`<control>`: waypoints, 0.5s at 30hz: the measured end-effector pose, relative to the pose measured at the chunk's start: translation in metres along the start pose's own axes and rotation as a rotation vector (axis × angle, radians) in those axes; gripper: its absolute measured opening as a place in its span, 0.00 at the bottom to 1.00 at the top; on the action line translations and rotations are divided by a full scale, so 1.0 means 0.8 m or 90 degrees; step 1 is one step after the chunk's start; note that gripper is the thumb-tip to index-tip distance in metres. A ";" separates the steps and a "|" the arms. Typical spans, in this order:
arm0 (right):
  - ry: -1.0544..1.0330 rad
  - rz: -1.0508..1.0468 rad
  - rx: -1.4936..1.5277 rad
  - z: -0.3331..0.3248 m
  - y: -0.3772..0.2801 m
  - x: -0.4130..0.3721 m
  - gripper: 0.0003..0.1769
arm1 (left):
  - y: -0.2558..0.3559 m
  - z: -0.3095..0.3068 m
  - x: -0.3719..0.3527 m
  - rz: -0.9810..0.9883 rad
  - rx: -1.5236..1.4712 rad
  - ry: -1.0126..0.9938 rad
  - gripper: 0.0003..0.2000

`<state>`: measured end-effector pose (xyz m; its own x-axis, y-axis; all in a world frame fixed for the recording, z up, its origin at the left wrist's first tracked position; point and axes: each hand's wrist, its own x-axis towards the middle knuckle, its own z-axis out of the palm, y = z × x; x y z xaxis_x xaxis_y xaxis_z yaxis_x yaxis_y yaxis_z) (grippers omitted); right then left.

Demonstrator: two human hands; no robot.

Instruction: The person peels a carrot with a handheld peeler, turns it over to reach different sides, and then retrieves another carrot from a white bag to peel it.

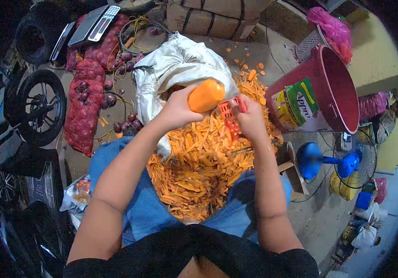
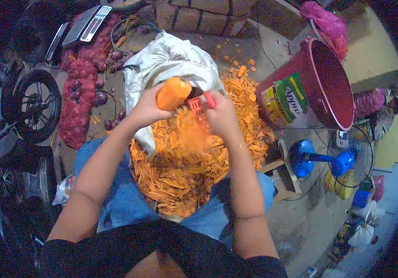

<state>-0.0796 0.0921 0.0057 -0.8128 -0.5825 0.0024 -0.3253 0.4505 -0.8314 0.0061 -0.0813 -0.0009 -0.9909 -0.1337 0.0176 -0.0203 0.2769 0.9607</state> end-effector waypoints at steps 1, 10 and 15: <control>0.002 0.001 0.001 -0.002 0.000 -0.003 0.06 | -0.004 0.000 0.001 -0.006 0.007 0.017 0.28; -0.001 -0.079 -0.212 -0.010 -0.010 -0.020 0.09 | 0.004 0.015 0.001 0.013 0.077 -0.016 0.26; 0.014 -0.086 -0.251 -0.011 -0.003 -0.021 0.08 | 0.020 0.017 -0.001 0.038 0.091 -0.063 0.25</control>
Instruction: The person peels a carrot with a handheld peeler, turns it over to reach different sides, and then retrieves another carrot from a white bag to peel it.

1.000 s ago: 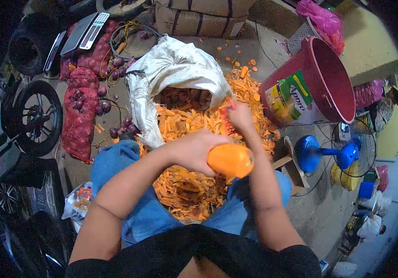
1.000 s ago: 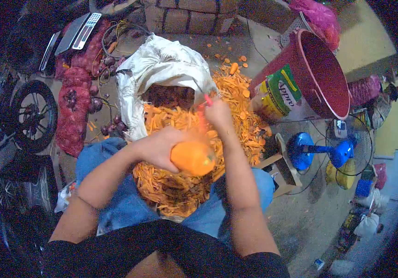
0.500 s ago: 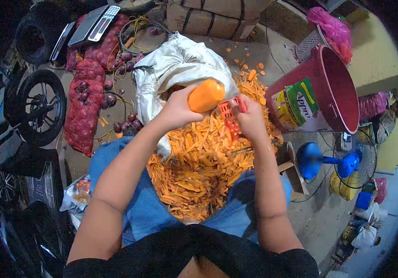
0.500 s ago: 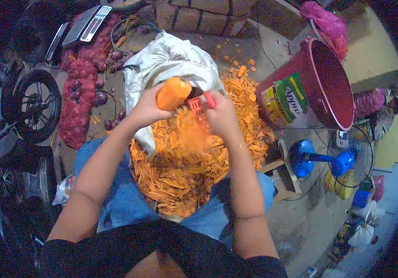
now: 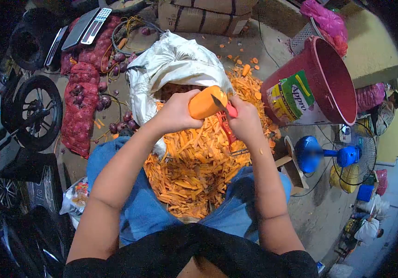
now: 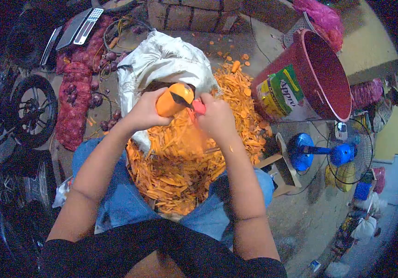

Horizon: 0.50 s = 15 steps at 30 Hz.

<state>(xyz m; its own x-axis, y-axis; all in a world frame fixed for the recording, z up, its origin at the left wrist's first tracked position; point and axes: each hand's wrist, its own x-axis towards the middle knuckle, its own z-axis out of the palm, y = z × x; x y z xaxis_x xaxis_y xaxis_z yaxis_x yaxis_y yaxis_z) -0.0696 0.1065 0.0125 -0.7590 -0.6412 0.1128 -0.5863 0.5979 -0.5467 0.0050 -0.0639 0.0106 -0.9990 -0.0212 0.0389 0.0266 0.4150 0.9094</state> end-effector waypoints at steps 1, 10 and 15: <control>0.021 -0.003 -0.002 0.002 0.003 0.000 0.08 | 0.004 -0.004 -0.002 -0.008 0.007 -0.041 0.24; 0.015 0.035 0.038 0.019 0.019 0.007 0.07 | 0.003 0.000 -0.010 0.060 0.021 -0.059 0.23; -0.157 0.342 0.057 0.070 0.100 0.024 0.08 | 0.019 0.015 -0.027 0.165 0.090 -0.027 0.20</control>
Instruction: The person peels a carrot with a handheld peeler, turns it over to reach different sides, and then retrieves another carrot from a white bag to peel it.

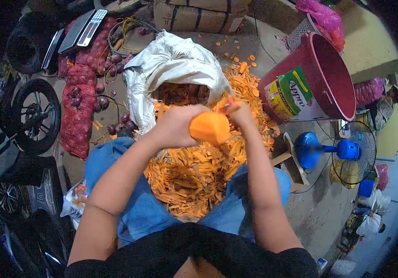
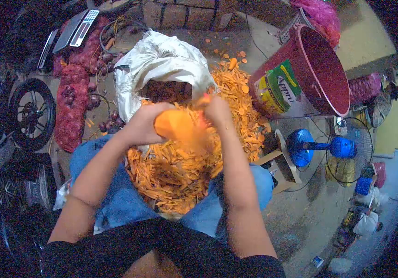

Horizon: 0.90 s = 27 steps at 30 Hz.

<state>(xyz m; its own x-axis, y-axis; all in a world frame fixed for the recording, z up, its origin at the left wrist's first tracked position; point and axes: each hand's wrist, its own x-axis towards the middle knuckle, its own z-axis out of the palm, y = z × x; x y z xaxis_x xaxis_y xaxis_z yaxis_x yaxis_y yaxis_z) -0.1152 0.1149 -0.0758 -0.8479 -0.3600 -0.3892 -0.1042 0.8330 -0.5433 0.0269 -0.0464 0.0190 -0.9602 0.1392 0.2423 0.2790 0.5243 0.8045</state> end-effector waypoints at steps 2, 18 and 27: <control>-0.056 -0.168 0.061 0.016 0.004 -0.011 0.12 | -0.005 -0.011 0.004 -0.028 -0.039 0.020 0.20; 0.092 -0.299 0.091 -0.049 -0.072 -0.079 0.06 | -0.044 -0.004 0.003 -0.173 -0.170 0.023 0.22; 0.126 -0.397 -0.044 -0.055 -0.066 -0.097 0.10 | -0.032 0.001 0.014 -0.222 -0.279 -0.042 0.25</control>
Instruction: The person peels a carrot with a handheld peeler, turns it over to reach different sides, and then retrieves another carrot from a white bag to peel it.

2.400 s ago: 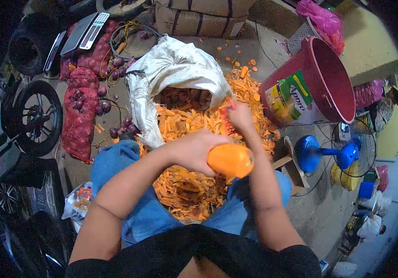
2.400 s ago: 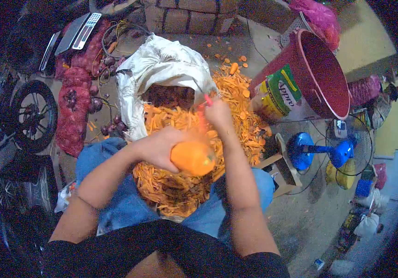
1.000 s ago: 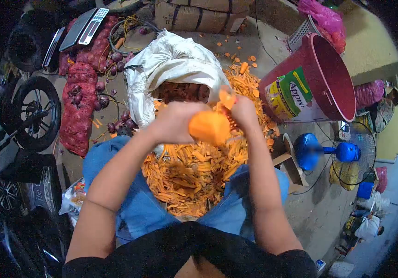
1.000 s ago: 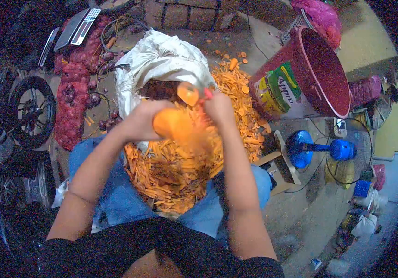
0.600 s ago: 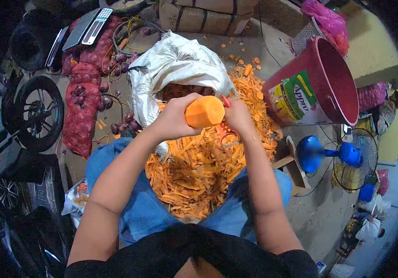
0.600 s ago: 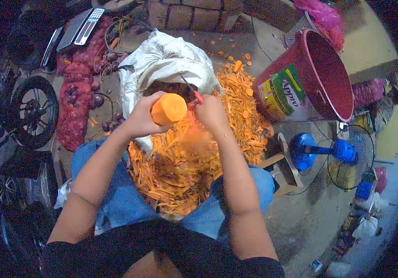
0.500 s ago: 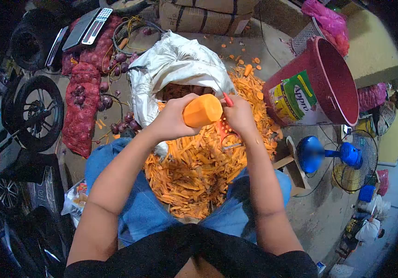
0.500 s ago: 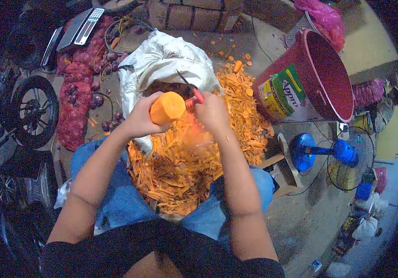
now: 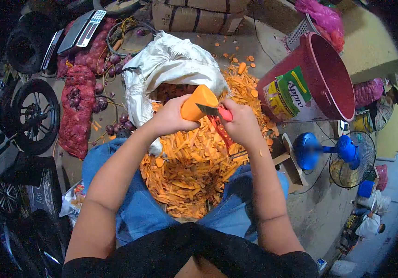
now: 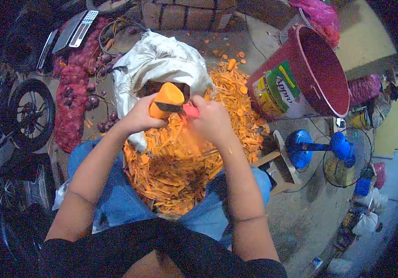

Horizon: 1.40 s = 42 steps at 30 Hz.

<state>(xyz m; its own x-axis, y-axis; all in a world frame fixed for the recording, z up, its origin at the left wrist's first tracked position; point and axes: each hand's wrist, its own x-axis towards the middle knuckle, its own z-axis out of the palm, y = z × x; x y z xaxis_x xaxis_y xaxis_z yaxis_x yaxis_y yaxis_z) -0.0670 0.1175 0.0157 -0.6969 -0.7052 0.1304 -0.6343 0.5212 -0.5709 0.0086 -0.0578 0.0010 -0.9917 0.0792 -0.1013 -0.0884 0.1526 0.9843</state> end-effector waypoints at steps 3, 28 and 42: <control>0.021 0.001 -0.002 -0.003 0.000 -0.001 0.09 | 0.000 0.003 0.003 0.005 0.013 -0.009 0.25; 0.075 0.109 0.064 0.037 0.009 0.009 0.05 | 0.007 0.000 -0.010 0.159 0.354 0.180 0.22; -0.174 0.043 0.382 0.138 0.034 -0.008 0.27 | 0.013 0.016 -0.009 0.388 0.420 0.182 0.25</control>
<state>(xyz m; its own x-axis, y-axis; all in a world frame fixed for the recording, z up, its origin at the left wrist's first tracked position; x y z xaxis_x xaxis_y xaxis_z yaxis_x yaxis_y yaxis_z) -0.0426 0.0830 -0.0902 -0.5682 -0.8184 -0.0861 -0.2411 0.2656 -0.9334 0.0160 -0.0440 0.0102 -0.8429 0.0975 0.5292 0.4365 0.6990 0.5664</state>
